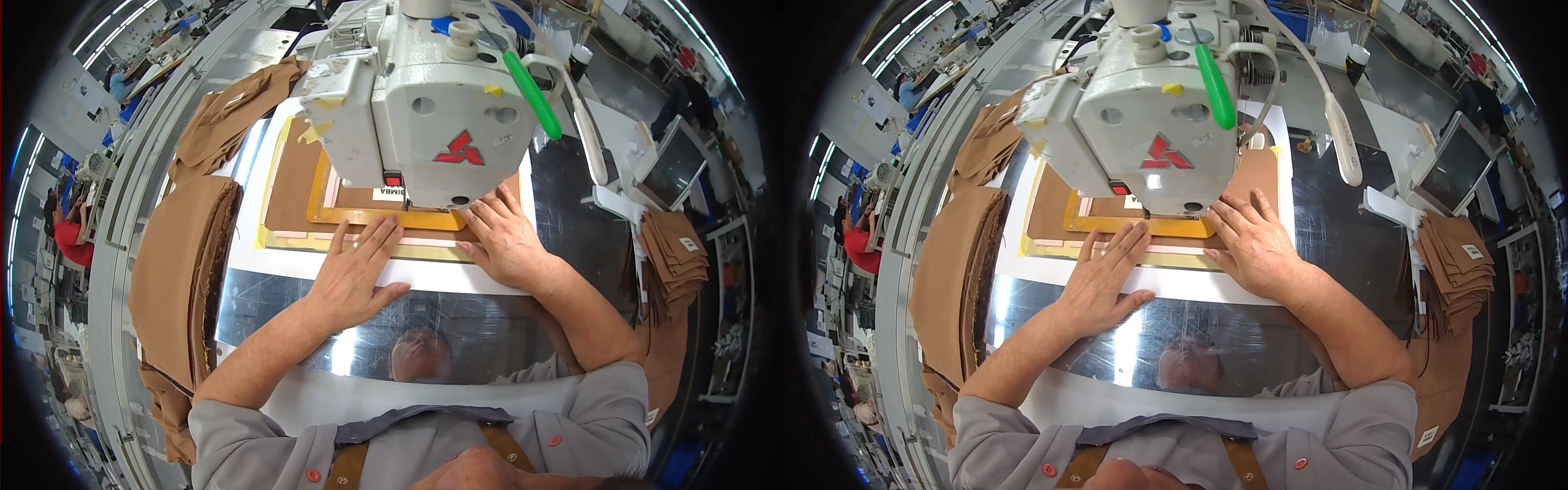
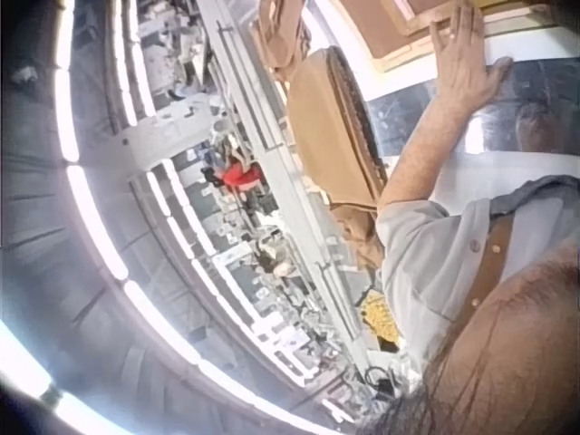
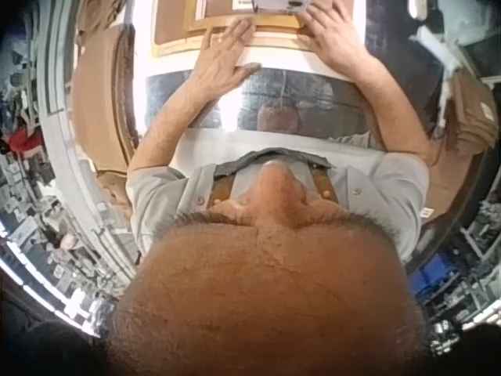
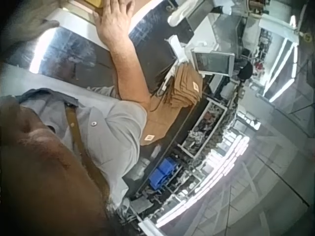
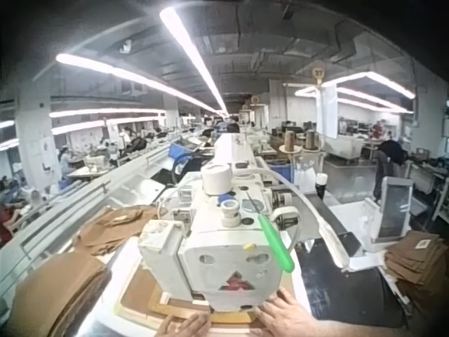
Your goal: Using a programmable industrial sewing machine to attach pockets with brand labels to fabric garment panels.
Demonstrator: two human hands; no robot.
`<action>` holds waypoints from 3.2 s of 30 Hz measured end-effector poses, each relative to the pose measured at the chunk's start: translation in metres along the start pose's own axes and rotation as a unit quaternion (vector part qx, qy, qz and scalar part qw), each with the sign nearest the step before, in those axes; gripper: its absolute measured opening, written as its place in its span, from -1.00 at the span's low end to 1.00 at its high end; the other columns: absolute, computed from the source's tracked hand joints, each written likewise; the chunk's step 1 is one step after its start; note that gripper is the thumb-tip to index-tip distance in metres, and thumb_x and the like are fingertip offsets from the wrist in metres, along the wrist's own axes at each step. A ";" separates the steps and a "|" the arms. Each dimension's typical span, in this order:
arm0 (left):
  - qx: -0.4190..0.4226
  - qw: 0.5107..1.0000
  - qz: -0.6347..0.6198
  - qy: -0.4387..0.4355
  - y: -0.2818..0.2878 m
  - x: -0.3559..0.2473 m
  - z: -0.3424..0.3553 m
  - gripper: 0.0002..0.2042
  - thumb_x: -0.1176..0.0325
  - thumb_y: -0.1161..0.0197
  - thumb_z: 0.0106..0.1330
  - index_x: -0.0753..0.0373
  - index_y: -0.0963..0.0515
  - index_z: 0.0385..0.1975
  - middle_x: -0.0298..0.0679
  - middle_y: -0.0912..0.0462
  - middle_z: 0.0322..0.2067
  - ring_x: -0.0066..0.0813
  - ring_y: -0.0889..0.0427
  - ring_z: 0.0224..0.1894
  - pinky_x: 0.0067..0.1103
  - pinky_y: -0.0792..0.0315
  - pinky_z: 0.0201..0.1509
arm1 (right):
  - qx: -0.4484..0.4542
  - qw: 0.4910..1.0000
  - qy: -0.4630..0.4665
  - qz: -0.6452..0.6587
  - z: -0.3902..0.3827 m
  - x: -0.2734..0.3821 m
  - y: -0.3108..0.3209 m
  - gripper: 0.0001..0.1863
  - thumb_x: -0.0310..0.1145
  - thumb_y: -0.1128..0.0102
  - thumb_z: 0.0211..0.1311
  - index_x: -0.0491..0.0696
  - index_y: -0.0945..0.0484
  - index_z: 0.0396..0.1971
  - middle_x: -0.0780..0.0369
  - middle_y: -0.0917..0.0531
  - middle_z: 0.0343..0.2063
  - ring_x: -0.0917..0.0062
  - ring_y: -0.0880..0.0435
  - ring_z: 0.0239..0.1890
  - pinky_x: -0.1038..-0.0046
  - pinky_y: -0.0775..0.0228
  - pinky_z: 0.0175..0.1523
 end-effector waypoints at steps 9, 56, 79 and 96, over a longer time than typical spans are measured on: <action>0.044 0.993 -0.026 0.103 -0.002 -0.044 -0.162 -0.10 -0.26 -0.13 0.35 0.32 -0.15 0.49 0.02 -0.10 0.53 0.00 0.02 0.60 0.12 0.27 0.54 | -0.006 1.000 -0.019 -0.021 -0.004 0.005 0.005 -0.31 0.05 0.05 0.52 -0.19 -0.34 0.39 0.06 -0.40 0.38 0.25 -0.19 0.52 -0.04 0.16 0.60; -0.094 0.963 -0.030 0.251 -0.035 0.023 0.014 -0.43 -0.14 0.10 0.55 0.07 -0.45 0.37 -0.23 -0.29 0.49 -0.18 -0.02 0.61 0.14 0.29 0.57 | -0.168 0.909 -0.366 0.105 -0.126 -0.098 -0.024 -0.56 -0.07 0.00 0.51 0.16 -0.57 0.26 0.44 -0.55 0.32 0.48 -0.26 0.52 -0.28 0.29 0.55; -0.150 0.986 -0.038 0.061 -0.012 -0.105 -0.223 -0.28 -0.22 -0.33 0.26 0.22 -0.42 0.22 -0.05 -0.52 0.30 -0.16 -0.50 0.35 -0.10 0.02 0.51 | -0.266 0.889 -0.310 0.206 -0.308 0.081 0.040 -0.46 -0.02 -0.24 0.41 -0.12 -0.59 0.18 0.05 -0.56 0.27 0.19 -0.49 0.36 -0.05 -0.05 0.52; -0.072 0.992 -0.056 0.086 -0.019 -0.118 -0.213 -0.24 -0.20 -0.26 0.30 0.29 -0.44 0.32 -0.07 -0.47 0.35 -0.13 -0.38 0.45 -0.11 0.02 0.53 | -0.145 0.944 -0.291 0.055 -0.298 0.093 0.003 -0.27 0.05 -0.13 0.46 -0.13 -0.29 0.43 0.08 -0.27 0.48 0.21 -0.09 0.58 -0.06 0.28 0.62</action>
Point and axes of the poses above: each hand's wrist, its own z-axis towards the middle knuckle, its own y-axis out of the back of the hand, x = y × z, the point moved 5 cm from there along z, towards the middle knuckle
